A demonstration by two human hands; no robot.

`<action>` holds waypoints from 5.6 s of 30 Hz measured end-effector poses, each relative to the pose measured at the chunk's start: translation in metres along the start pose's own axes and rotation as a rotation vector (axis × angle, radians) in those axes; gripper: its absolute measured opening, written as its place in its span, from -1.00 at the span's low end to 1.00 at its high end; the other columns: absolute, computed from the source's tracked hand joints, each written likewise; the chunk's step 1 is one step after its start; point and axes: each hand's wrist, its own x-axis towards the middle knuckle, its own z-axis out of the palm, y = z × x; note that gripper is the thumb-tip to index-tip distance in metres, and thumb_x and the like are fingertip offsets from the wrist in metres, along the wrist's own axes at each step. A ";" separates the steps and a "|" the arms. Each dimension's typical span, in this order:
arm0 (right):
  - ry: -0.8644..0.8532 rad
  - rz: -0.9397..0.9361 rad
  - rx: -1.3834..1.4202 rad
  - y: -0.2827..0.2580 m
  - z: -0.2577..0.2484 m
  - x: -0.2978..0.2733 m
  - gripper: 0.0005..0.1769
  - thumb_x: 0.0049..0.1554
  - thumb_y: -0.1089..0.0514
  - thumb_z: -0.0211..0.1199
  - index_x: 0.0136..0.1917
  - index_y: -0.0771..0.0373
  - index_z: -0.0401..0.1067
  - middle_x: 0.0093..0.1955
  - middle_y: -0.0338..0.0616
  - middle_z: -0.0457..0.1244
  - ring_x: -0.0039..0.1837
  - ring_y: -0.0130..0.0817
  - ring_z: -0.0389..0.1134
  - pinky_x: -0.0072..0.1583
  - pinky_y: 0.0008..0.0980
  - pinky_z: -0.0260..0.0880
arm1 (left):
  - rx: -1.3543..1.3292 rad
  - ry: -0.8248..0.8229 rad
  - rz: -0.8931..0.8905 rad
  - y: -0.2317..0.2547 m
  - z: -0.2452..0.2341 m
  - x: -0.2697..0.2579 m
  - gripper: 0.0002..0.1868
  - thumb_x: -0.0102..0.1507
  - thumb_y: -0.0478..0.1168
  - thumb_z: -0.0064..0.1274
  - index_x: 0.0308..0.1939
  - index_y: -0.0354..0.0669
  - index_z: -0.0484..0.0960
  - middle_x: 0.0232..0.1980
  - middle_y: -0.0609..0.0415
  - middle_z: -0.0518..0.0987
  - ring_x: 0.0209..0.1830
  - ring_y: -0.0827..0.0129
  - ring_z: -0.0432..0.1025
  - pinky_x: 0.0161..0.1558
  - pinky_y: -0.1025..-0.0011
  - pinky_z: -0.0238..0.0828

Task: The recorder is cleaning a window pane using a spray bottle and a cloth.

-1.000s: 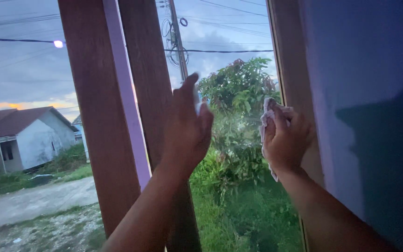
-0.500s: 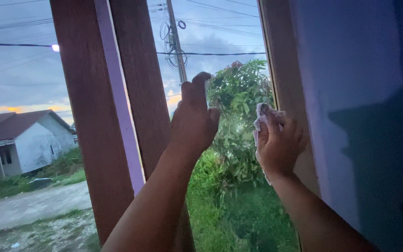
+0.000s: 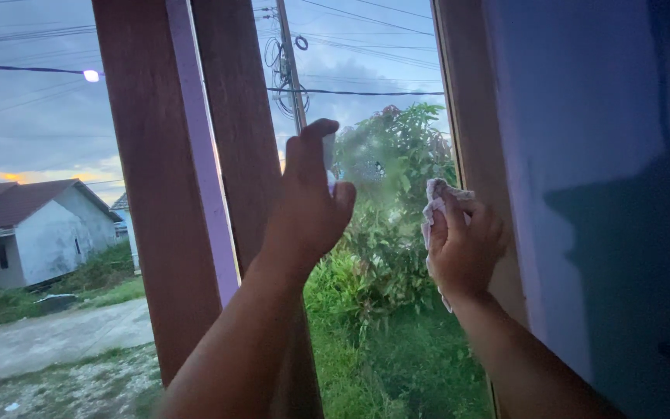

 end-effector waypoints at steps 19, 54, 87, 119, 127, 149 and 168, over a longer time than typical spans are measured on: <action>0.060 0.024 0.060 -0.077 0.032 0.099 -0.80 0.33 -0.13 0.33 0.08 -0.04 0.57 0.13 -0.03 0.29 0.14 -0.06 0.26 0.22 0.14 0.11 | 0.096 0.003 0.059 -0.036 -0.069 -0.017 -0.34 0.25 -0.20 0.03 0.45 -0.12 0.29 0.20 -0.34 0.54 0.16 -0.27 0.53 0.17 0.00 0.49; -0.374 0.048 0.281 -0.161 -0.036 0.070 -0.64 0.16 0.03 0.11 0.22 0.09 0.39 0.16 -0.01 0.31 0.20 -0.08 0.33 0.27 0.04 0.14 | 0.119 0.138 0.105 -0.027 -0.058 -0.025 -0.37 0.26 -0.24 0.04 0.44 -0.10 0.35 0.33 -0.25 0.51 0.26 -0.17 0.53 0.19 0.06 0.53; 0.176 -0.416 0.311 -0.125 -0.002 0.113 -0.79 0.36 0.12 0.14 0.25 0.09 0.44 0.08 0.01 0.39 0.00 -0.19 0.45 -0.04 -0.16 0.45 | 0.091 0.065 -0.065 -0.014 -0.063 -0.027 -0.36 0.20 -0.20 0.02 0.39 -0.10 0.35 0.20 -0.25 0.58 0.06 -0.06 0.61 0.07 0.12 0.57; 0.129 -0.304 0.424 -0.075 0.017 0.132 -0.70 0.40 0.24 0.08 0.37 0.08 0.42 0.12 0.06 0.42 -0.04 -0.22 0.45 -0.04 -0.30 0.57 | 0.035 0.021 -0.271 -0.014 -0.064 -0.027 -0.33 0.15 -0.19 -0.01 0.39 0.04 0.36 -0.03 -0.13 0.66 -0.12 0.06 0.69 -0.02 0.16 0.62; 0.016 -0.163 0.165 -0.008 0.024 0.116 -0.50 0.35 0.19 0.19 0.54 0.19 0.39 0.39 0.06 0.24 0.39 0.05 0.24 0.40 0.01 0.21 | 0.101 0.106 -0.019 -0.019 -0.061 -0.027 -0.34 0.16 -0.24 0.04 0.39 -0.11 0.38 0.02 -0.16 0.64 -0.05 0.02 0.65 0.00 0.15 0.58; -0.023 -0.361 0.378 -0.161 0.004 0.080 -0.35 0.17 0.00 0.11 0.48 0.25 0.24 0.40 0.23 0.17 0.42 0.15 0.17 0.46 0.24 0.05 | 0.186 0.128 -0.100 -0.025 -0.054 -0.019 -0.22 0.17 -0.20 0.20 0.43 -0.04 0.21 0.18 -0.36 0.56 0.03 -0.25 0.58 -0.03 -0.02 0.55; -0.112 -0.330 0.267 -0.061 0.008 0.101 -0.44 0.29 0.11 0.10 0.53 0.23 0.22 0.41 0.25 0.18 0.40 0.22 0.20 0.39 0.16 0.14 | 0.088 -0.112 0.008 -0.021 -0.012 0.113 -0.35 0.27 -0.27 0.08 0.41 -0.11 0.20 0.21 -0.41 0.45 0.19 -0.35 0.43 0.11 -0.09 0.42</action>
